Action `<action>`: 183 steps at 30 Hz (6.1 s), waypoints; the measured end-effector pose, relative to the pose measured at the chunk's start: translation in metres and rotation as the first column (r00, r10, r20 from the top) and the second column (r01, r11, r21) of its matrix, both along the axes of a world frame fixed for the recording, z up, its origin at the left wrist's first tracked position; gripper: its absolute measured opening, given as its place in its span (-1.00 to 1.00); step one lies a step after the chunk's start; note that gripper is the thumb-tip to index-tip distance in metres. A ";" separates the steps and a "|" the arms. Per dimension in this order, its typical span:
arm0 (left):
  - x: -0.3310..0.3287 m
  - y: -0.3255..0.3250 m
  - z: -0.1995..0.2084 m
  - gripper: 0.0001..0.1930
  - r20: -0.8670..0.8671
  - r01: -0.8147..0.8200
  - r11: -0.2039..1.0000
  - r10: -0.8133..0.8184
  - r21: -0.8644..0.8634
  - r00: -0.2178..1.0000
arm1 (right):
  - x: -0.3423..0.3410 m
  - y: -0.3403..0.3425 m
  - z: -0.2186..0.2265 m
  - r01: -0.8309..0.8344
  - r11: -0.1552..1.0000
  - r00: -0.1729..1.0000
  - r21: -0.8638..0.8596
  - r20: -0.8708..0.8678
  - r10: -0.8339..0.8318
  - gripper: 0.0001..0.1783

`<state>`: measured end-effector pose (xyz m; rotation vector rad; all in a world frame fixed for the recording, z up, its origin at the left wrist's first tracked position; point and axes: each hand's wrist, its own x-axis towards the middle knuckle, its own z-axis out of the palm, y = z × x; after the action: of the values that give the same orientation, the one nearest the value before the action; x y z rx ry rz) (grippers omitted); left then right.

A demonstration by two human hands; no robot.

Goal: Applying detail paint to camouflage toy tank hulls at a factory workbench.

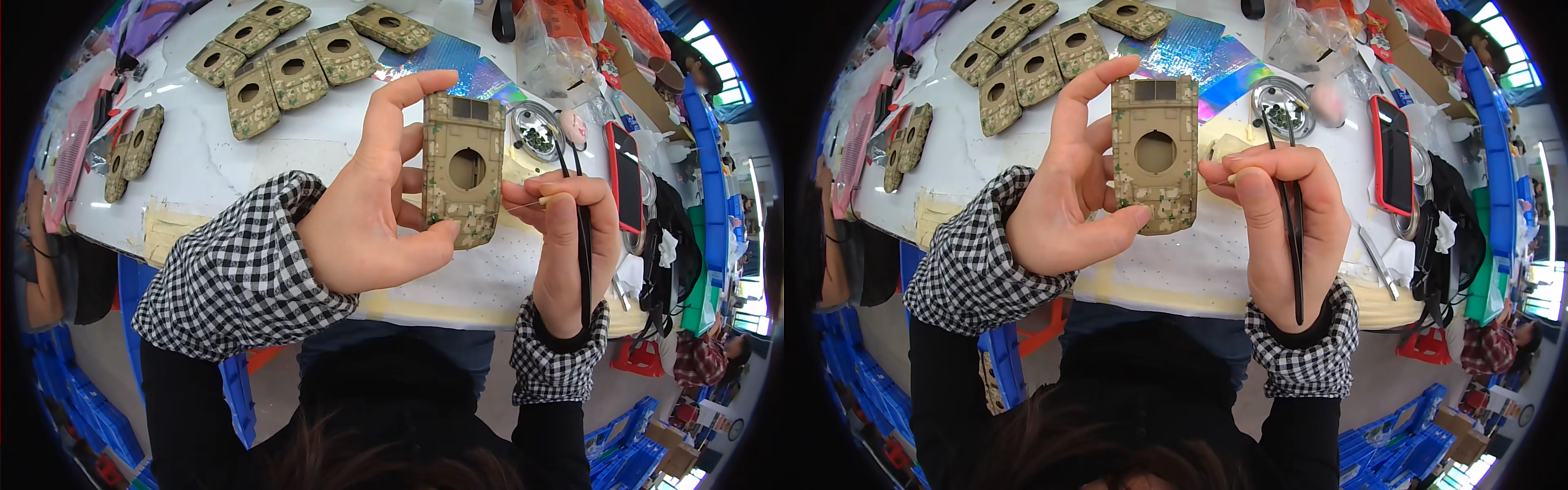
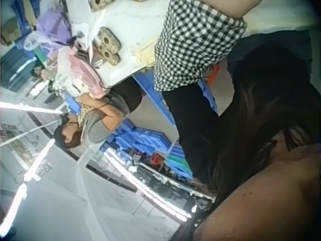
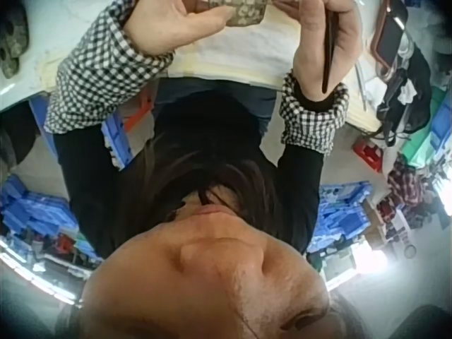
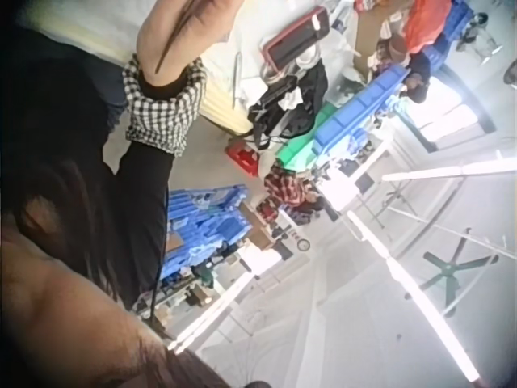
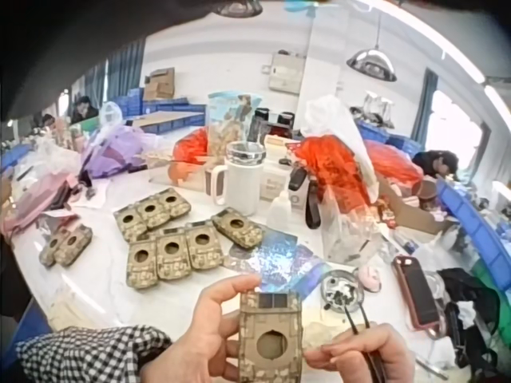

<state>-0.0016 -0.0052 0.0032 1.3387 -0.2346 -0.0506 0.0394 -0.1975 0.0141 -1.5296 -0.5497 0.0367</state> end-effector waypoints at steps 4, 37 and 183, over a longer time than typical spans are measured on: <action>0.000 0.000 -0.001 -0.04 0.012 0.003 1.000 -0.003 0.005 1.000 | 0.000 0.000 -0.001 -0.010 1.000 1.000 -0.003 -0.015 0.010 -0.87; 0.001 0.002 0.000 -0.04 -0.012 0.033 0.999 -0.034 -0.036 0.999 | 0.027 -0.024 -0.003 0.553 0.776 0.683 -0.304 0.699 -0.213 -0.94; -0.272 0.316 -0.138 -0.43 -0.344 0.747 0.015 0.894 0.664 0.289 | 0.035 -0.039 -0.027 0.462 0.852 0.777 -0.247 0.575 -0.255 -0.71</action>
<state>-0.2732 0.3103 -0.1346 2.5536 1.5872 -1.2317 0.0743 -0.2362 -0.0130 -2.0210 -0.6884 -0.6377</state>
